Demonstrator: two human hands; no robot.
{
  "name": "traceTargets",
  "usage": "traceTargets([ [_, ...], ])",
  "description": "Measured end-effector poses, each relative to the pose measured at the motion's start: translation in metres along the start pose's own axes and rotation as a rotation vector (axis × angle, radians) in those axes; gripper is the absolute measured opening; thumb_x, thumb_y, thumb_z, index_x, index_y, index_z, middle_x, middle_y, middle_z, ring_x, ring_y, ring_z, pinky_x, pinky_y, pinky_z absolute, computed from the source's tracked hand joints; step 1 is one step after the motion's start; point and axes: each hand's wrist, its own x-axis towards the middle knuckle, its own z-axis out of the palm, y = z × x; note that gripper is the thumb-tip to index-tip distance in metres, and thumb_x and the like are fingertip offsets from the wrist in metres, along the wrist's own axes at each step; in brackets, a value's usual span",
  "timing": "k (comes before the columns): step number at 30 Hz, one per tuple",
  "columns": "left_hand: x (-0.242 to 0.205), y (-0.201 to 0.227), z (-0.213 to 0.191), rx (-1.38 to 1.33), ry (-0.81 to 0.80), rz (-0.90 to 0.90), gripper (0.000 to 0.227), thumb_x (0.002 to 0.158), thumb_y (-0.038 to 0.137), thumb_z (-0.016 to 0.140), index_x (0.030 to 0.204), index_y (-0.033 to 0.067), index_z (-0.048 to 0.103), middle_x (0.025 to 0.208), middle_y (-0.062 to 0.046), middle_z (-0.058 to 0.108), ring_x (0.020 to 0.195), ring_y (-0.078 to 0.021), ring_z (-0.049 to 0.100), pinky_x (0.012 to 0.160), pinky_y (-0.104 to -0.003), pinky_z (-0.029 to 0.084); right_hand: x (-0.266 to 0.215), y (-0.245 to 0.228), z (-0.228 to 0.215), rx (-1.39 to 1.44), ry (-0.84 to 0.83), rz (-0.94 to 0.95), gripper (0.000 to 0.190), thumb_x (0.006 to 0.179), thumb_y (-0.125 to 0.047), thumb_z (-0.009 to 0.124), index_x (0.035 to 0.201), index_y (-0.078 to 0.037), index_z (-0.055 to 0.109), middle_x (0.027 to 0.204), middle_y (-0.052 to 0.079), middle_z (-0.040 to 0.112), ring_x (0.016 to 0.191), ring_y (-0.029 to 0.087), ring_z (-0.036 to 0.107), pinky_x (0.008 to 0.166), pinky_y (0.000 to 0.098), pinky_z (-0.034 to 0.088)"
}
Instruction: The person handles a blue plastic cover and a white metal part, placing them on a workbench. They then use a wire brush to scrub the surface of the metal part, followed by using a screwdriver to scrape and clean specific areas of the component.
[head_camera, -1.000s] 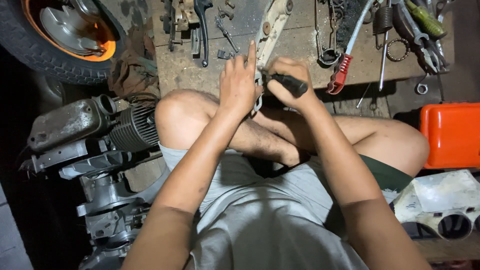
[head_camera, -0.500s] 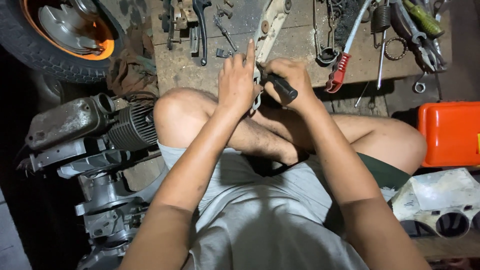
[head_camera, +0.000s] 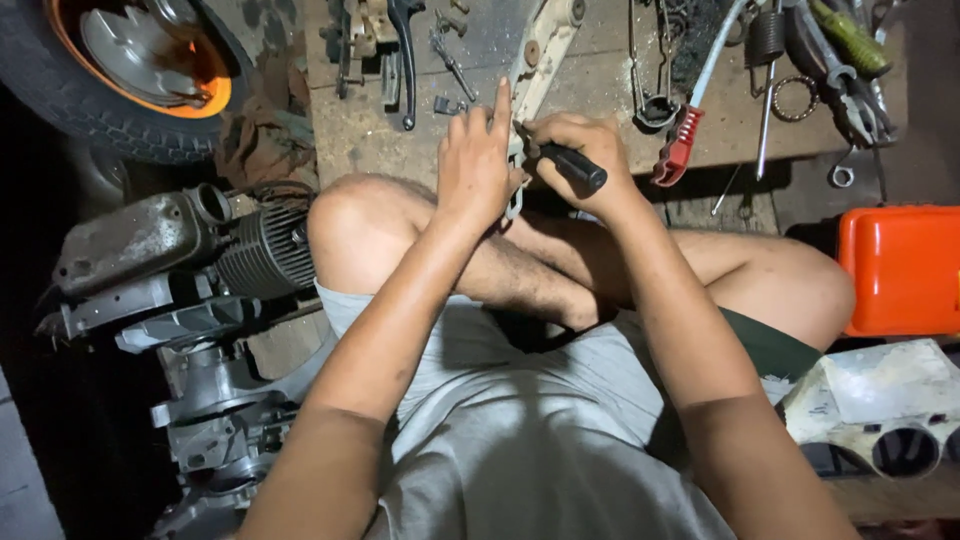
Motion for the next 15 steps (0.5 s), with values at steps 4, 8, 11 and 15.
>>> traceTargets([
  [4,0.000,0.000,0.000,0.015,0.003,0.003,0.118,0.076,0.033,0.088,0.163,0.0062,0.015,0.122,-0.019,0.056,0.105,-0.0341,0.053,0.091,-0.046,0.048,0.006,-0.010,-0.005,0.014,0.001,-0.040,0.013,0.074,0.000,0.068,0.086,0.005,0.068,0.095,0.018,0.076,0.086,0.031,0.074,0.074,0.0365,0.055],
  [8,0.000,0.000,0.000,-0.013,-0.020,-0.002,0.116,0.076,0.031,0.088,0.163,0.0062,0.016,0.123,-0.018,0.055,0.105,-0.0332,0.053,0.091,-0.046,0.048,0.002,-0.008,0.001,0.028,0.046,-0.004,0.012,0.073,0.002,0.067,0.084,0.006,0.067,0.101,0.019,0.077,0.086,0.030,0.072,0.078,0.0357,0.055],
  [11,-0.001,0.002,0.000,0.000,-0.014,0.000,0.114,0.075,0.030,0.088,0.162,0.0069,0.018,0.125,-0.018,0.056,0.108,-0.0333,0.054,0.090,-0.046,0.049,-0.001,-0.006,-0.002,0.040,0.031,0.017,0.012,0.074,0.000,0.067,0.086,0.004,0.066,0.094,0.015,0.073,0.080,0.028,0.067,0.075,0.0354,0.053],
  [15,0.001,0.000,-0.002,0.012,-0.001,0.001,0.114,0.075,0.029,0.087,0.163,0.0071,0.017,0.126,-0.019,0.055,0.108,-0.0344,0.054,0.089,-0.047,0.050,0.002,0.001,0.002,0.040,0.034,0.050,0.011,0.075,0.000,0.066,0.084,0.004,0.067,0.096,0.017,0.076,0.092,0.029,0.074,0.078,0.0351,0.055],
])
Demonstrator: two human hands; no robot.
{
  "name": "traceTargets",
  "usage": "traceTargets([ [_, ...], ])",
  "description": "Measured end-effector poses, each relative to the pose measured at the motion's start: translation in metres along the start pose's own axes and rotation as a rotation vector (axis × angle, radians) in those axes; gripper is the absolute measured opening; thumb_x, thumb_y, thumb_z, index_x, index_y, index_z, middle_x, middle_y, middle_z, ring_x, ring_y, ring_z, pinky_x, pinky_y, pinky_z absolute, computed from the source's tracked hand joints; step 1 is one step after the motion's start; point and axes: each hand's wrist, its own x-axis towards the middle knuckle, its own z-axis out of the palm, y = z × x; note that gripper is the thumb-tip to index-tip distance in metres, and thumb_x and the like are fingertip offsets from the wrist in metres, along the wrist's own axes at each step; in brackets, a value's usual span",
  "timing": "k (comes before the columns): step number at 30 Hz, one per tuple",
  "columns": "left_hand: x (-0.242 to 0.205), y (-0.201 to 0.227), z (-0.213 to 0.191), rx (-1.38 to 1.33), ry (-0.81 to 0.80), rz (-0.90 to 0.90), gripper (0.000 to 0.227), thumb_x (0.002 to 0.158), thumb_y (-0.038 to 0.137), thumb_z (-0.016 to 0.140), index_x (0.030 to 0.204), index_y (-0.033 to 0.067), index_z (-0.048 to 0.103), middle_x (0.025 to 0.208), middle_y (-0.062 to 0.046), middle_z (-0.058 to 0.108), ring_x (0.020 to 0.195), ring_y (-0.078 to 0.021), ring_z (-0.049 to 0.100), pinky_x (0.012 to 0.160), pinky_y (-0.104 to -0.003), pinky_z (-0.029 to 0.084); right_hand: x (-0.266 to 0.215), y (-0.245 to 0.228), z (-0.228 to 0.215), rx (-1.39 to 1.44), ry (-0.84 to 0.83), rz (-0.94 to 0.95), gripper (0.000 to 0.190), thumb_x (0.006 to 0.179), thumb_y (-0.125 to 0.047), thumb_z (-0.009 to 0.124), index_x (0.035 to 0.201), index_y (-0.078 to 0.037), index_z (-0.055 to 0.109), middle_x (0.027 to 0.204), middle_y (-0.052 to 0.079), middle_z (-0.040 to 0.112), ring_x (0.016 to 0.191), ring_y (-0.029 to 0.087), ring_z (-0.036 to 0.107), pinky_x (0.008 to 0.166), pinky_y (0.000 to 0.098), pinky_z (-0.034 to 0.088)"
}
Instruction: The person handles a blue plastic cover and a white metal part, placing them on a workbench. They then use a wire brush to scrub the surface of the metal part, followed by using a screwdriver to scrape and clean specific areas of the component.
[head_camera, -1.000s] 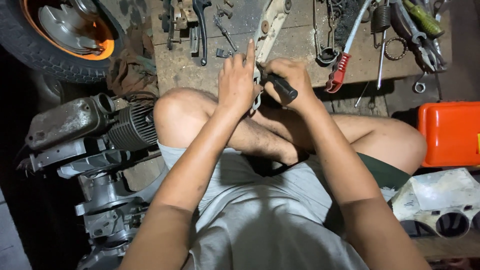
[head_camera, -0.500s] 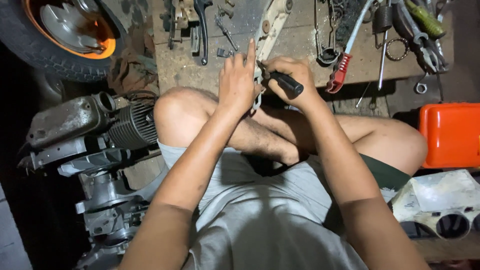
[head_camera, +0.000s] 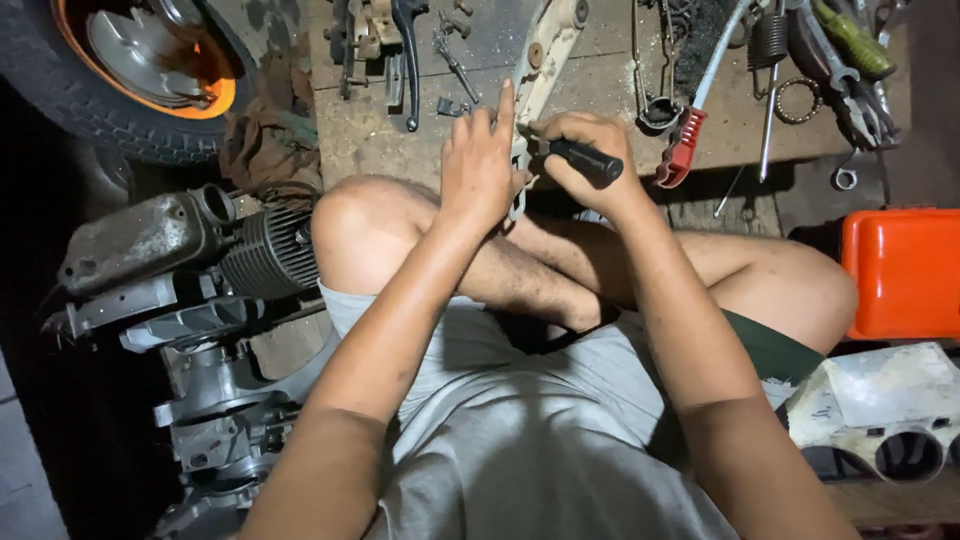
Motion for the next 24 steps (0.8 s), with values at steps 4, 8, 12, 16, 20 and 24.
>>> traceTargets([
  [4,0.004,0.000,0.002,-0.021,-0.060,-0.002,0.116,0.076,0.031,0.088,0.163,0.0046,0.016,0.127,-0.021,0.055,0.109,-0.0339,0.053,0.091,-0.046,0.049,-0.005,0.001,-0.003,-0.010,-0.019,0.004,0.011,0.076,-0.003,0.068,0.086,0.002,0.069,0.094,0.014,0.076,0.084,0.024,0.073,0.071,0.0325,0.053],
  [8,0.000,-0.001,0.004,0.003,0.006,0.015,0.117,0.075,0.031,0.089,0.163,0.0062,0.016,0.124,-0.019,0.056,0.106,-0.0331,0.054,0.087,-0.045,0.051,-0.006,-0.004,-0.005,0.017,0.004,0.051,0.008,0.076,-0.003,0.066,0.083,0.002,0.066,0.087,0.011,0.071,0.076,0.025,0.064,0.078,0.0334,0.050],
  [12,0.000,0.001,0.002,0.001,-0.005,0.004,0.116,0.074,0.029,0.088,0.163,0.0059,0.017,0.122,-0.018,0.056,0.103,-0.0325,0.054,0.087,-0.044,0.051,-0.009,-0.002,-0.006,0.059,-0.009,0.063,0.012,0.076,-0.003,0.067,0.086,0.003,0.068,0.086,0.011,0.071,0.077,0.024,0.064,0.076,0.0337,0.051],
  [16,0.001,0.001,0.000,-0.007,-0.031,-0.011,0.119,0.073,0.031,0.089,0.163,0.0069,0.015,0.125,-0.020,0.056,0.106,-0.0343,0.054,0.088,-0.045,0.050,-0.009,0.003,0.000,0.082,0.033,0.047,0.009,0.076,-0.002,0.066,0.083,0.003,0.066,0.086,0.011,0.070,0.076,0.024,0.062,0.077,0.0323,0.050],
  [20,-0.001,0.003,-0.002,-0.007,-0.061,-0.019,0.117,0.076,0.032,0.087,0.164,0.0081,0.013,0.131,-0.022,0.054,0.111,-0.0367,0.054,0.092,-0.048,0.049,-0.012,0.009,0.005,0.013,0.076,0.042,0.010,0.075,-0.003,0.067,0.084,0.002,0.069,0.086,0.010,0.072,0.076,0.024,0.065,0.076,0.0328,0.052],
  [24,-0.001,0.004,-0.007,-0.004,-0.022,-0.006,0.117,0.076,0.034,0.089,0.163,0.0067,0.016,0.125,-0.021,0.056,0.107,-0.0353,0.054,0.091,-0.047,0.050,-0.008,0.020,0.001,0.178,0.178,0.156,0.010,0.081,-0.001,0.064,0.089,0.001,0.068,0.087,0.010,0.071,0.091,0.024,0.067,0.079,0.0302,0.052],
])
